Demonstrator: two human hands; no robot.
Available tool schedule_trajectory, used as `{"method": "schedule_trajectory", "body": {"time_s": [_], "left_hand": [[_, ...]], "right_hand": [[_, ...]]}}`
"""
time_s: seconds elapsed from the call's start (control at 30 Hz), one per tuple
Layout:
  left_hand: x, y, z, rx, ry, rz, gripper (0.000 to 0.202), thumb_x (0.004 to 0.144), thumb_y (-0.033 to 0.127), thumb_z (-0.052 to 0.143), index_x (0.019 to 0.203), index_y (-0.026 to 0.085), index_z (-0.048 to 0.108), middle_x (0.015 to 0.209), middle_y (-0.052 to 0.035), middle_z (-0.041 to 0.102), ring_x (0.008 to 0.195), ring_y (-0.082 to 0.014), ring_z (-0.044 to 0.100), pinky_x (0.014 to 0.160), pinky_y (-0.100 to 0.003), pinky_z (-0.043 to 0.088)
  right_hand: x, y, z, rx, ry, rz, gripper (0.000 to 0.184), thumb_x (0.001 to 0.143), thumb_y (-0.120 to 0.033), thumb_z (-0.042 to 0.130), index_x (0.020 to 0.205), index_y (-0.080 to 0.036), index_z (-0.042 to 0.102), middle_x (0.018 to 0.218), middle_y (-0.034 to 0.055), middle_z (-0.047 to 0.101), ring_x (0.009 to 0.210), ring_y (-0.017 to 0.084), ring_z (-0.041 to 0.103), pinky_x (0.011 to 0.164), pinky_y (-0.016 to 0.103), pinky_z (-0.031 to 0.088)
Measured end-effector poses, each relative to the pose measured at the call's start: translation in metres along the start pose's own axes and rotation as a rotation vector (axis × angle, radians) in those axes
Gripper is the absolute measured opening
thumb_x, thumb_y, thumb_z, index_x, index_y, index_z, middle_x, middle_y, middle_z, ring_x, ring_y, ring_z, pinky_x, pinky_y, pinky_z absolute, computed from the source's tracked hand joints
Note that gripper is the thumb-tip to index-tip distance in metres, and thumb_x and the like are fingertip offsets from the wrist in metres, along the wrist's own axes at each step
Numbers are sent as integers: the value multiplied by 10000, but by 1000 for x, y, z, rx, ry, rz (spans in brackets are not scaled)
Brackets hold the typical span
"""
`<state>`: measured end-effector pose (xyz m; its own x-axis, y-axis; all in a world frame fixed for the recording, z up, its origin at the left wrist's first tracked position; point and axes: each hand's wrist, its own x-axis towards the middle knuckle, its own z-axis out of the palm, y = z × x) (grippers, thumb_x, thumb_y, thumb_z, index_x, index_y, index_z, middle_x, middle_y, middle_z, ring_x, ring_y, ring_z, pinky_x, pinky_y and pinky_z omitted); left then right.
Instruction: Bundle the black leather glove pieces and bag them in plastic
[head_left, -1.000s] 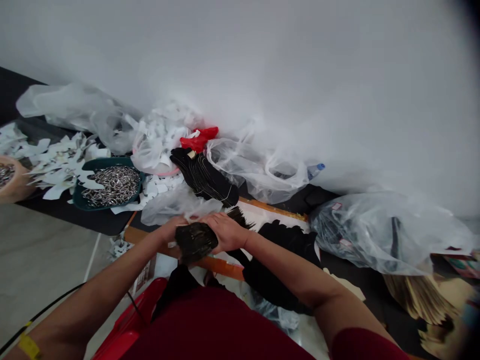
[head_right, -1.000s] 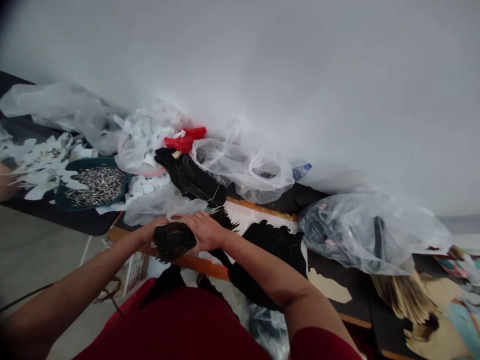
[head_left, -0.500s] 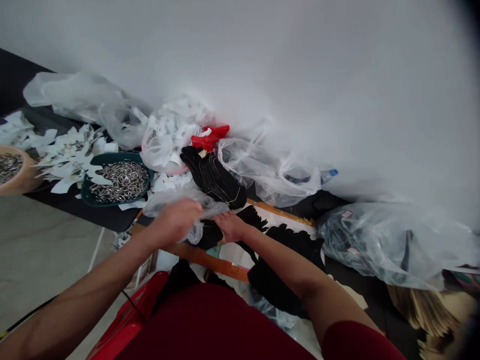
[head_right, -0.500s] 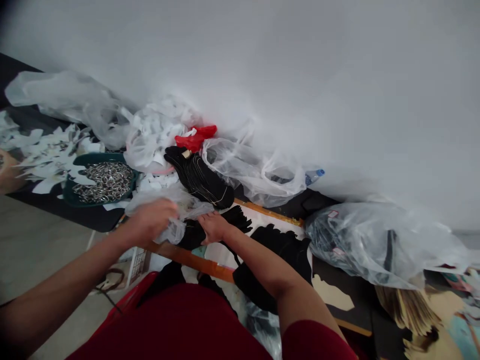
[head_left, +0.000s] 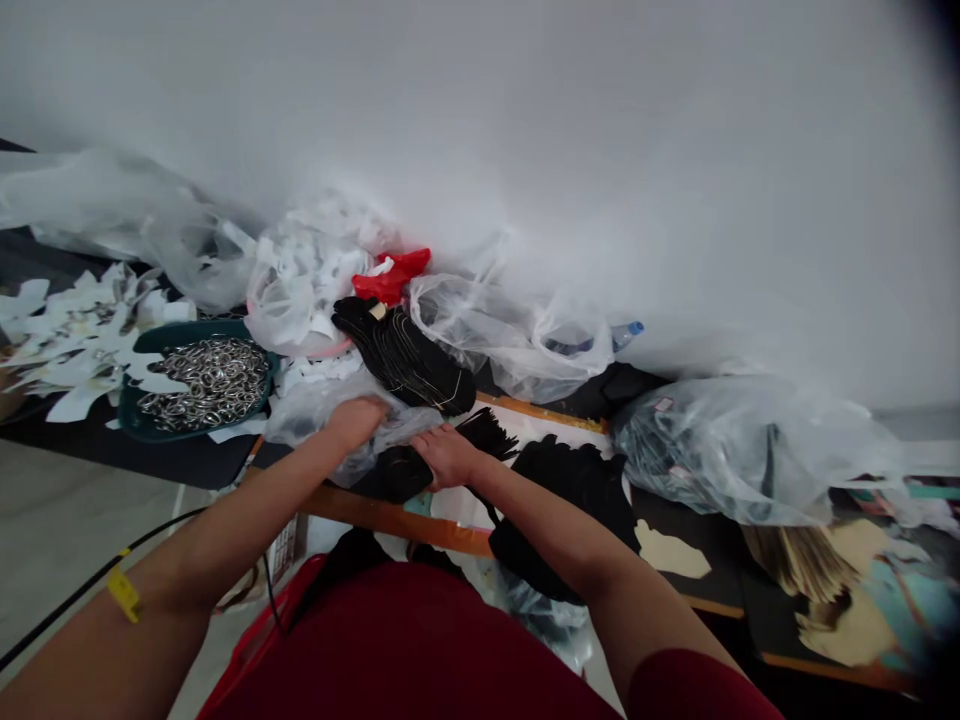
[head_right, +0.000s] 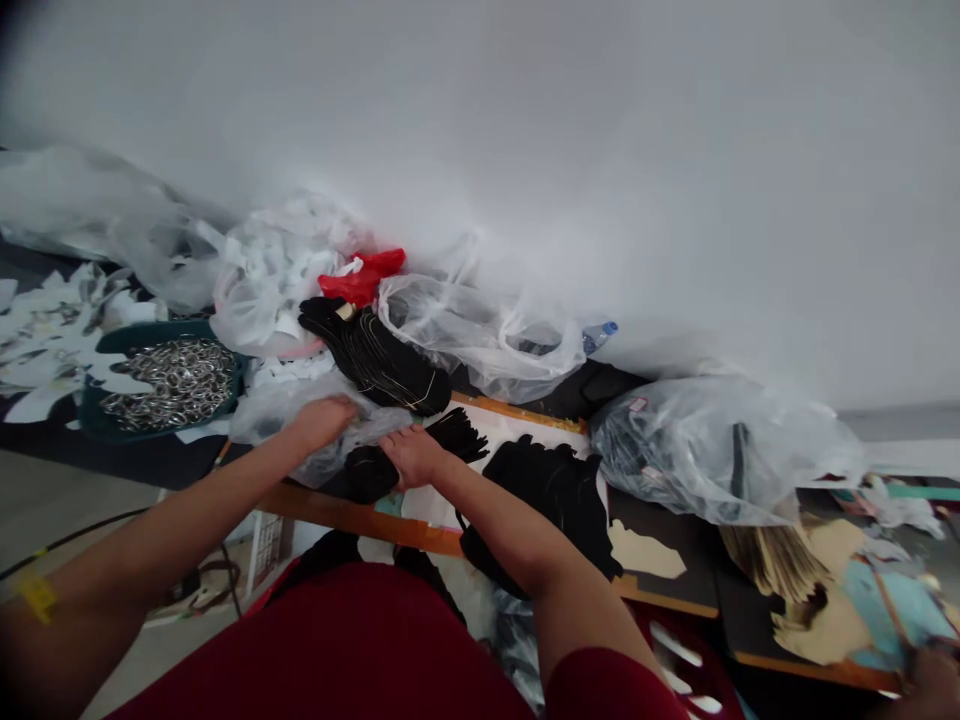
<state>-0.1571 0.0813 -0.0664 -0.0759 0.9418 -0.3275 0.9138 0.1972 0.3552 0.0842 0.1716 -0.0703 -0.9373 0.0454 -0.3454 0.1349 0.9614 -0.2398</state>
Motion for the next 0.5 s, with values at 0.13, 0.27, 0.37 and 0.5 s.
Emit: {"method": "schedule_trajectory", "body": {"time_s": [0.13,0.27,0.37,0.5], "left_hand": [[5,-4,4,88,-45,4,324,934,69,513,1039,142,811,1101,-174,801,1057,-298,757,943,-366,545],[3,-14,-3,70,-37,25,317,950,59,483,991,138,786,1102,-165,793,1066,-293,749,941,-370,538],[2,-21,-15,21,12,37,289,1016,190,483,1017,161,770,1167,-143,787,1099,-281,731,975,-369,530],[-8,-23,-41,-468,61,-7,295,959,439,579,956,191,738,918,-49,753,848,-208,668,783,-301,521]], "right_hand": [[-3,-1,-1,4,-2,-5,766,815,-563,811,1378,-85,609,1280,194,719,1151,368,654,1039,493,464],[-19,-2,-5,58,30,27,768,827,-539,814,1407,-84,599,1283,200,719,1156,363,646,1038,484,458],[-43,-1,-16,119,74,82,774,819,-518,830,1412,-79,596,1284,200,721,1176,369,650,1058,490,455],[-85,3,-37,267,186,176,824,768,-520,886,1417,-111,587,1312,202,712,1213,366,659,1084,499,465]]}}
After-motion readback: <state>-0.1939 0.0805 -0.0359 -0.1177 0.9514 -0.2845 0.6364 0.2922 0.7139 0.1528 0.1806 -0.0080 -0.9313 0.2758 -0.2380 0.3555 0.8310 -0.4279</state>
